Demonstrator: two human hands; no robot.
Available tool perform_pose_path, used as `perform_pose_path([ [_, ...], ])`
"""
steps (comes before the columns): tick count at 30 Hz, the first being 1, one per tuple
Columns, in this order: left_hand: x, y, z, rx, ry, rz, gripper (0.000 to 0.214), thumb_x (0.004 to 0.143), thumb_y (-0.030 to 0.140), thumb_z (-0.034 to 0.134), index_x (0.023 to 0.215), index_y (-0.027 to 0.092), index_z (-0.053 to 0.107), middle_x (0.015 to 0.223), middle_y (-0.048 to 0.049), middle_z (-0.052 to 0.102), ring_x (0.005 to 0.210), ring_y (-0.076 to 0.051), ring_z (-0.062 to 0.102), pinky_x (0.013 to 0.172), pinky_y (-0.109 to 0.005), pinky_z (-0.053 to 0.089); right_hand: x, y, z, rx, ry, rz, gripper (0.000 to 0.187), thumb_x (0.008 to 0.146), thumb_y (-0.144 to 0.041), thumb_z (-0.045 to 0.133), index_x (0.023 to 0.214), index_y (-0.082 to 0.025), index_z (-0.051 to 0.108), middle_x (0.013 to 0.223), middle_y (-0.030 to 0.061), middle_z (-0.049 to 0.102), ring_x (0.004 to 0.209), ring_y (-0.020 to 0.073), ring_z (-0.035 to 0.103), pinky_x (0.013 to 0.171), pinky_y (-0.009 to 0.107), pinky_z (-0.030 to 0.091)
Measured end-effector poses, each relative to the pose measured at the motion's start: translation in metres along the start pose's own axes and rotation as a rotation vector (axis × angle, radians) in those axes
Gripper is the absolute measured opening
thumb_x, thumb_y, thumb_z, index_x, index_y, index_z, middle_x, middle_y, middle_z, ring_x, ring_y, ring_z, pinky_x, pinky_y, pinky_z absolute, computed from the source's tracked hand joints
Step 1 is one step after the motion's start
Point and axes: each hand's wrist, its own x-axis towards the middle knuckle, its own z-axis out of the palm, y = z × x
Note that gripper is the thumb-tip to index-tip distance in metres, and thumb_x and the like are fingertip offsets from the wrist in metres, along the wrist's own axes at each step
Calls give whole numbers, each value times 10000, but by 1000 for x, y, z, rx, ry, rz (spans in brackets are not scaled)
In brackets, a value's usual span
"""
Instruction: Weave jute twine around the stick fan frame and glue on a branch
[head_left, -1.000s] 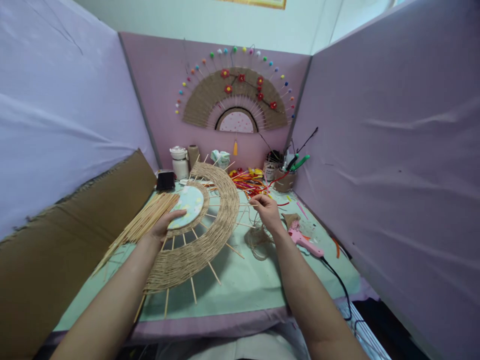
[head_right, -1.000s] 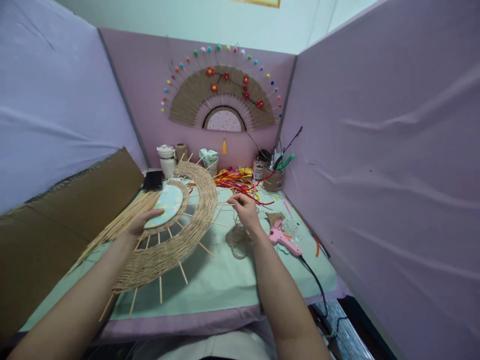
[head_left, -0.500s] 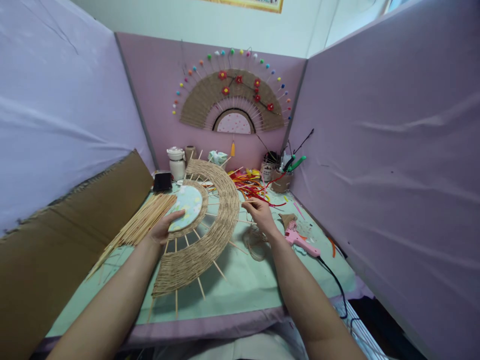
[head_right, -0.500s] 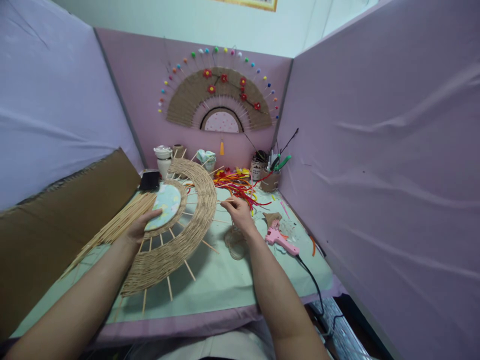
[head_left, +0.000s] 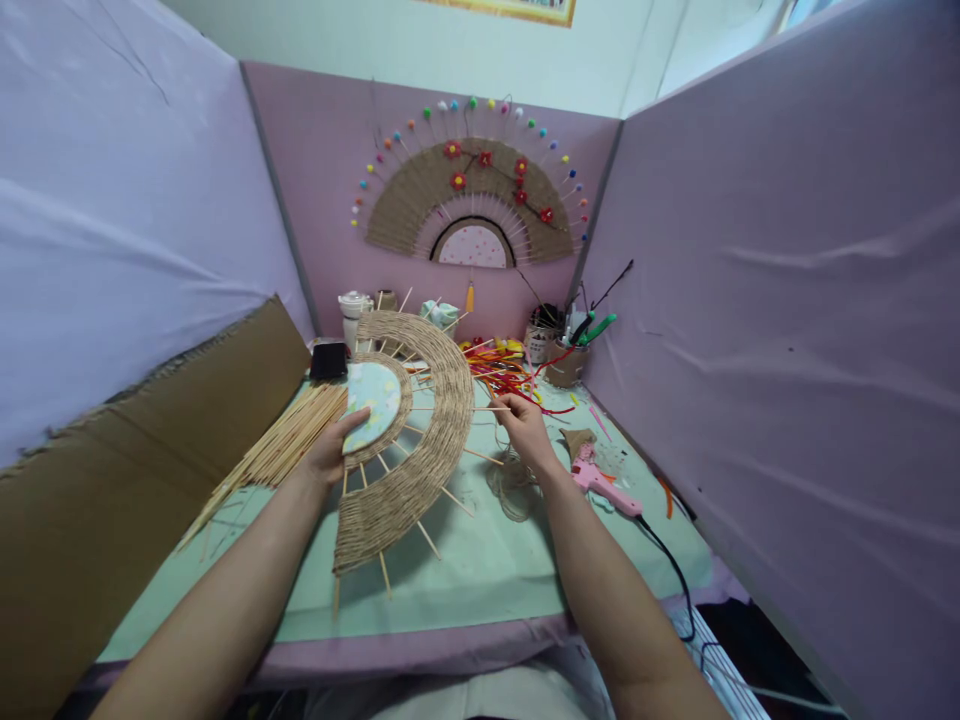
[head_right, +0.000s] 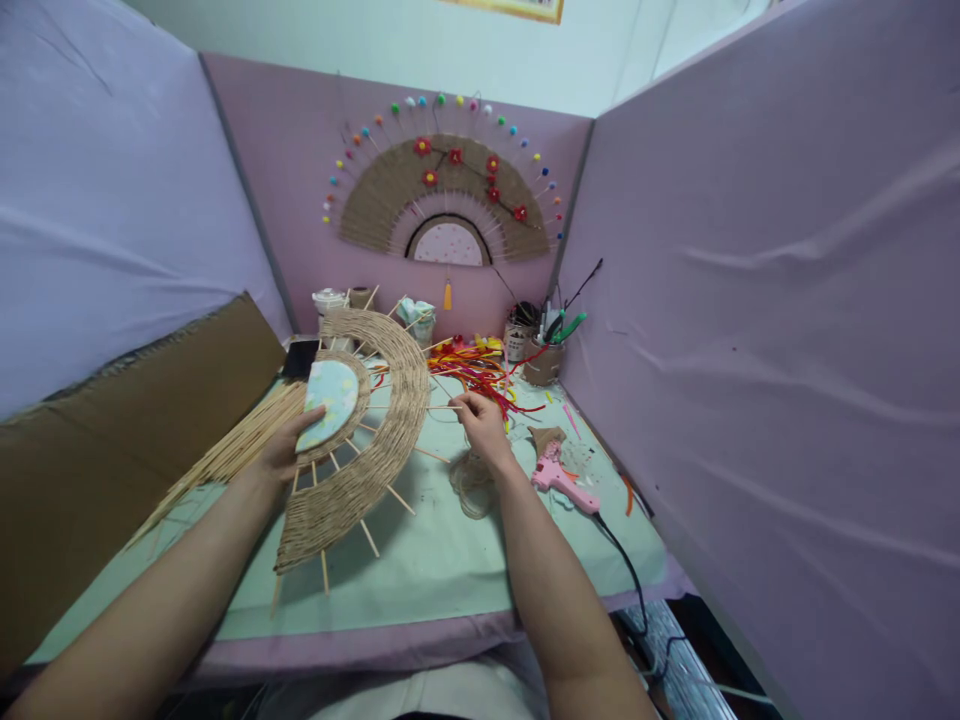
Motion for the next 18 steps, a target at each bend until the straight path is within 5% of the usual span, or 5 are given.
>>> perform_pose_path([
  [18, 9, -6, -8, 80, -38, -16, 470, 779, 80, 582, 1248, 79, 552, 891, -137, 741, 769, -235, 714, 702, -257, 588, 7, -11, -9, 566, 187, 109, 334, 699, -500, 678, 697, -203, 525, 500, -90, 286, 429, 63, 253, 394, 196, 237],
])
